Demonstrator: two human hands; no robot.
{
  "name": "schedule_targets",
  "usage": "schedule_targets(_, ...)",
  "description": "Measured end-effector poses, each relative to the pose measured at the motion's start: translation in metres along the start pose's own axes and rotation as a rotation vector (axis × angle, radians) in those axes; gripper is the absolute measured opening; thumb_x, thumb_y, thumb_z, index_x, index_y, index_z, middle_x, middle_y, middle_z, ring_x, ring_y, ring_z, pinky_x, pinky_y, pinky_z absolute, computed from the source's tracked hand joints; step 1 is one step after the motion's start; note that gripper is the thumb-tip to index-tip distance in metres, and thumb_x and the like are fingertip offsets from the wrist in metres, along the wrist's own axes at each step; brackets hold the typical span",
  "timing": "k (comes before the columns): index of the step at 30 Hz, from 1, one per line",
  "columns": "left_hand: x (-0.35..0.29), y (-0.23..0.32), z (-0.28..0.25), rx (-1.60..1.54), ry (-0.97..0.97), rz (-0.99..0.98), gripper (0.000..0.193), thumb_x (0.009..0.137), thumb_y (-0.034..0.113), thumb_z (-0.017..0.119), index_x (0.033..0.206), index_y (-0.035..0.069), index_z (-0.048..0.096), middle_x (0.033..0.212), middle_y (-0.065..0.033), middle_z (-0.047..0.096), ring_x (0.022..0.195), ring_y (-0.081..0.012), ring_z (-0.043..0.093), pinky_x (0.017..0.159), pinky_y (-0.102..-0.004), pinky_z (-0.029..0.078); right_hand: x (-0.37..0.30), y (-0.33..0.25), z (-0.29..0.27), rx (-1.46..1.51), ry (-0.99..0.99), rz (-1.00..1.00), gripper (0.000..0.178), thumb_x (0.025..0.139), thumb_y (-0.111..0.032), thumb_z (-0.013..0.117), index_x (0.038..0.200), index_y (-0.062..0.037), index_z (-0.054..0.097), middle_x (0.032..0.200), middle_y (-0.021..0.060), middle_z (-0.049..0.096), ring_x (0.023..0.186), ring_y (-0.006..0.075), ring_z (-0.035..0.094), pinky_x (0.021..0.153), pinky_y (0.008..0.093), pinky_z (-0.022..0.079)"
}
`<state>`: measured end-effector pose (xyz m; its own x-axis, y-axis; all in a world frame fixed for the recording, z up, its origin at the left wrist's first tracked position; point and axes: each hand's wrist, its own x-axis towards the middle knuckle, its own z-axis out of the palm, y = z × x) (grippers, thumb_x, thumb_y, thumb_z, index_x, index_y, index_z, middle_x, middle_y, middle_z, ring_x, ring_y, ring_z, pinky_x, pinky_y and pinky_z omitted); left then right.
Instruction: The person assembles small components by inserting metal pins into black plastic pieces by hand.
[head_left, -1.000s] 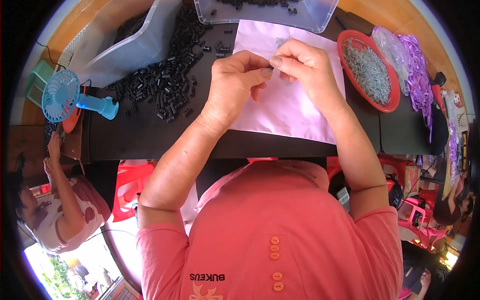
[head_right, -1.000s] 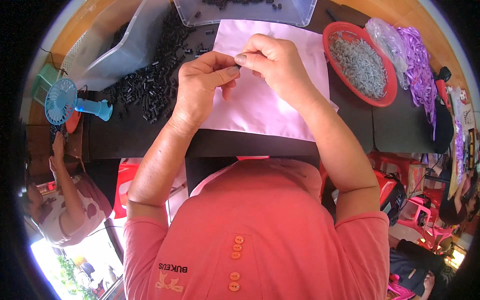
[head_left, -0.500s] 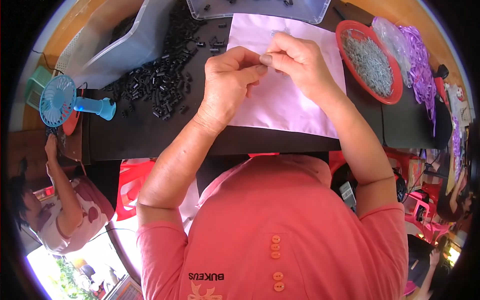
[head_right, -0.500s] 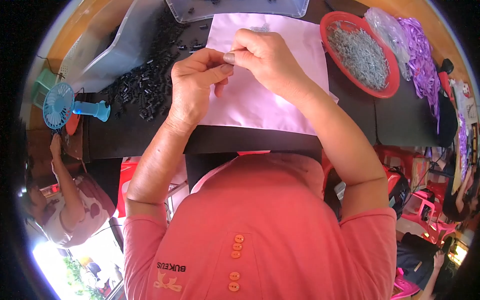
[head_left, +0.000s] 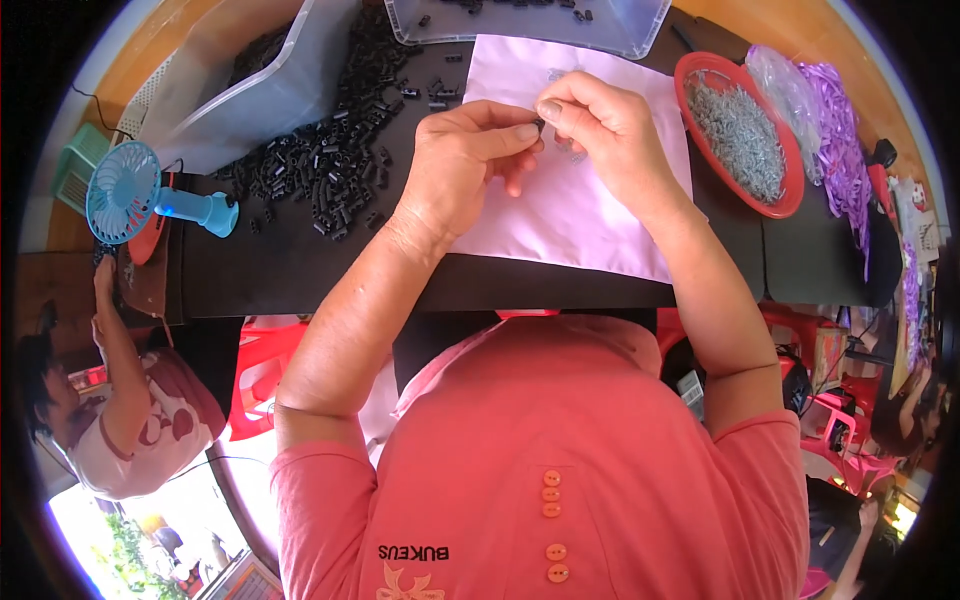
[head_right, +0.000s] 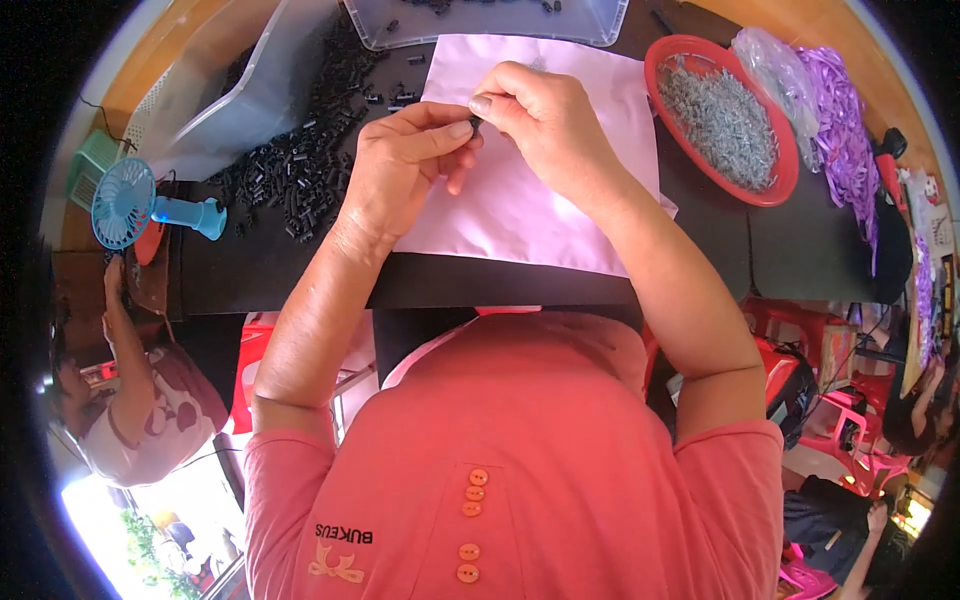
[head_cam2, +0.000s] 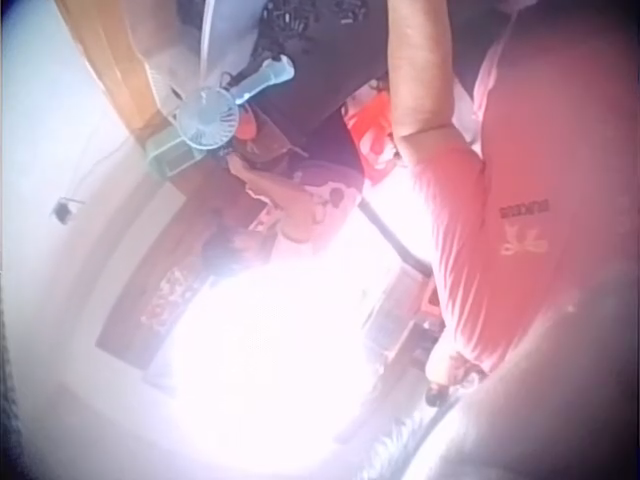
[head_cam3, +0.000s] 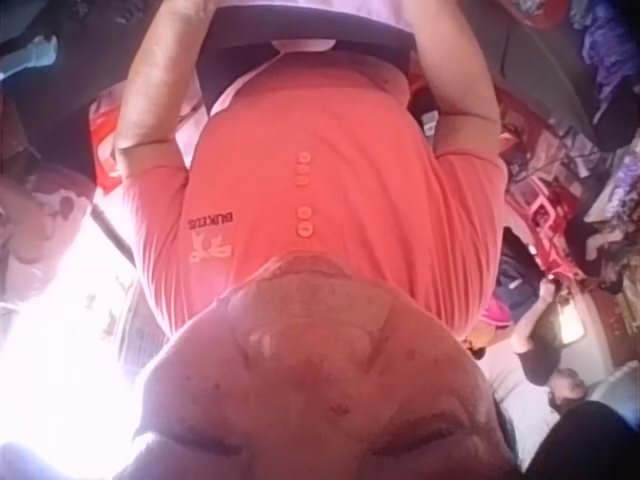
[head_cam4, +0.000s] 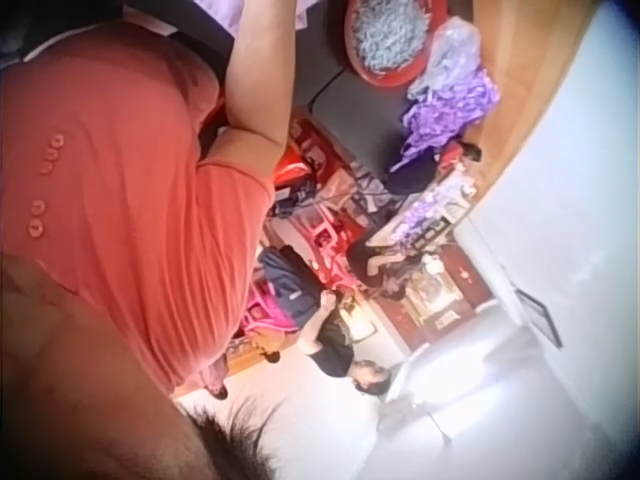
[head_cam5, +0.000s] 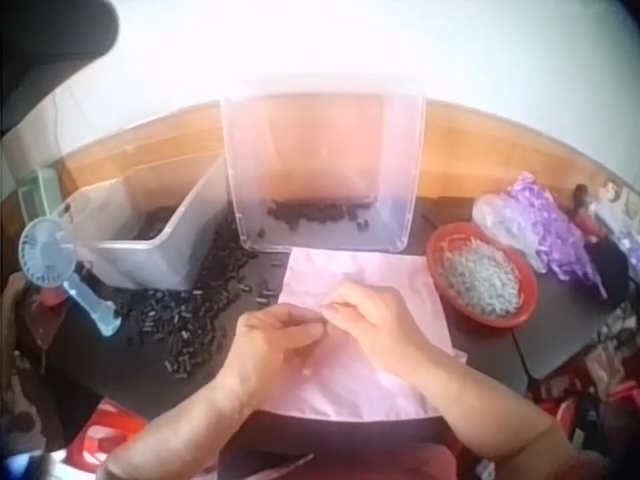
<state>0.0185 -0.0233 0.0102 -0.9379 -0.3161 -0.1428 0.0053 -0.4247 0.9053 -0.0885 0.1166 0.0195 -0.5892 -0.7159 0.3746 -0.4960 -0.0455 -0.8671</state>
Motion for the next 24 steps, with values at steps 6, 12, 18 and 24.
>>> schedule_targets(6,-0.001,0.004,0.000,0.008,-0.013,-0.046,0.018,0.084,-0.002,0.066,0.098,-0.012,0.063,0.080,-0.0151,0.066,0.064,-0.0176,0.062,0.050,-0.0274,0.048,0.000,0.002,-0.001,-0.029,-0.028,0.001,0.009,0.089,-0.007,0.061,0.085,0.0016,0.060,0.066,0.0032,0.057,0.061,0.0094,0.050,0.057,0.0260,0.042)
schedule_targets(12,-0.001,0.001,-0.001,-0.018,-0.011,-0.030,0.015,0.083,-0.004,0.065,0.095,-0.012,0.062,0.079,-0.0158,0.065,0.063,-0.0183,0.061,0.049,-0.0280,0.047,0.001,-0.003,0.002,-0.040,-0.024,-0.006,0.009,0.089,-0.007,0.061,0.085,0.0012,0.060,0.067,0.0046,0.059,0.063,0.0102,0.053,0.059,0.0261,0.044)
schedule_targets(18,-0.002,0.002,-0.004,-0.053,0.000,-0.026,0.012,0.085,-0.002,0.064,0.093,-0.011,0.062,0.078,-0.0146,0.064,0.062,-0.0182,0.060,0.049,-0.0278,0.046,-0.003,0.004,0.012,-0.044,-0.003,-0.023,0.007,0.090,-0.006,0.060,0.091,0.0004,0.060,0.073,0.0078,0.061,0.065,0.0142,0.058,0.061,0.0277,0.048)
schedule_targets(24,0.002,0.004,-0.007,-0.089,-0.013,-0.037,0.013,0.085,0.000,0.065,0.093,-0.010,0.062,0.080,-0.0138,0.065,0.064,-0.0184,0.061,0.052,-0.0277,0.047,-0.002,0.006,0.007,-0.139,-0.024,-0.232,0.016,0.081,-0.005,0.065,0.096,-0.0024,0.059,0.079,0.0087,0.060,0.067,0.0204,0.061,0.064,0.0299,0.050)
